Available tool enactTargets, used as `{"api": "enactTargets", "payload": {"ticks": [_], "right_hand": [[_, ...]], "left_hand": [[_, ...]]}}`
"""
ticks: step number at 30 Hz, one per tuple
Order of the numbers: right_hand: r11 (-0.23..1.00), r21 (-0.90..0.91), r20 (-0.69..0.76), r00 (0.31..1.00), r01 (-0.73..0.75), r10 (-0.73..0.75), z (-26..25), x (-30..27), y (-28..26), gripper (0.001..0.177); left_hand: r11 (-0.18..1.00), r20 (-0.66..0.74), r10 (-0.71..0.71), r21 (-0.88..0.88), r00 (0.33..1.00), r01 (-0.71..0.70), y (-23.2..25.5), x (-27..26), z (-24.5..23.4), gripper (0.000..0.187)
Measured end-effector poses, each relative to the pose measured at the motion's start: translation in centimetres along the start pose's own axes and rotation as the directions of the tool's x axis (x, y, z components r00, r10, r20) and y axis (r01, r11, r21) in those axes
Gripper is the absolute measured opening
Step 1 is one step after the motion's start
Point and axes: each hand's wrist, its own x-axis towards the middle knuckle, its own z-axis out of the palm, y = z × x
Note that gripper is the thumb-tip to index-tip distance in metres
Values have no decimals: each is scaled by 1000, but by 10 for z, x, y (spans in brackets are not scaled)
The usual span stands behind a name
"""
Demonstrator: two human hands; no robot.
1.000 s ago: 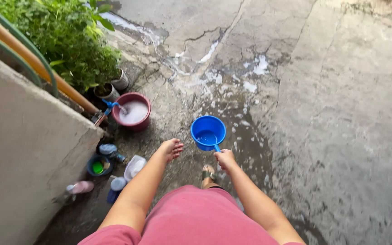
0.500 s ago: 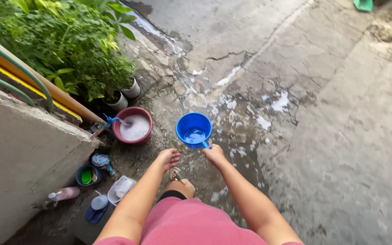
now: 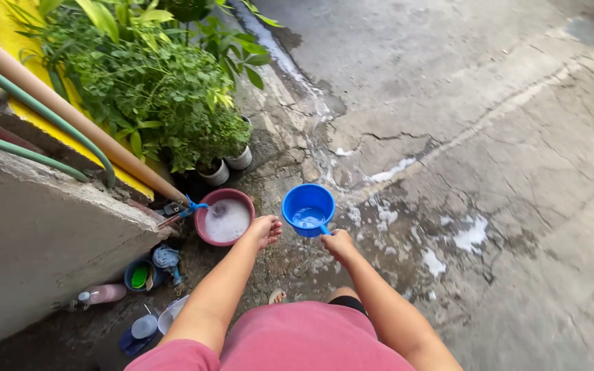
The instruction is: Washing the outdoor concrete floor with soapy water and a dipper.
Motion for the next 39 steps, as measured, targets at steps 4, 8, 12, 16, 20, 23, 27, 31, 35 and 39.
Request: {"api": "enactTargets", "payload": {"ticks": [4, 8, 12, 16, 20, 23, 27, 31, 35, 39], "right_hand": [[996, -80, -1, 999, -44, 44, -32, 71, -35, 22], [947, -321, 67, 998, 28, -7, -68, 145, -65, 29], [888, -370, 234, 952, 273, -196, -89, 223, -85, 29], [689, -581, 389, 892, 432, -232, -73, 260, -147, 31], [468, -677, 513, 820, 568, -253, -13, 303, -169, 34], [435, -679, 599, 789, 591, -136, 34, 317, -170, 36], [340, -687, 672, 740, 642, -41, 92, 326, -182, 37], [322, -705, 687, 722, 632, 87, 136, 337, -194, 37], [411, -680, 696, 711, 607, 102, 172, 340, -203, 33], [335, -698, 705, 690, 632, 167, 211, 357, -205, 31]], "left_hand": [[993, 2, 28, -113, 1000, -27, 34, 36, 9, 12], [949, -113, 97, -288, 989, -126, 49, 72, 6, 12], [855, -258, 21, -496, 966, -151, 47, 91, 25, 19], [743, -377, 3, -619, 926, -254, 33, 110, 28, 15], [650, -442, 26, -674, 897, -351, 17, 94, 33, 12], [801, -559, -33, -510, 828, -313, -8, 93, 19, 17], [761, -599, -99, -560, 795, -327, -29, 98, -8, 19], [720, -670, -112, -564, 734, -405, -35, 100, -34, 23], [681, -757, -93, -522, 647, -513, -48, 102, -52, 26], [467, -717, -259, -680, 647, -565, -44, 80, -42, 24]]}}
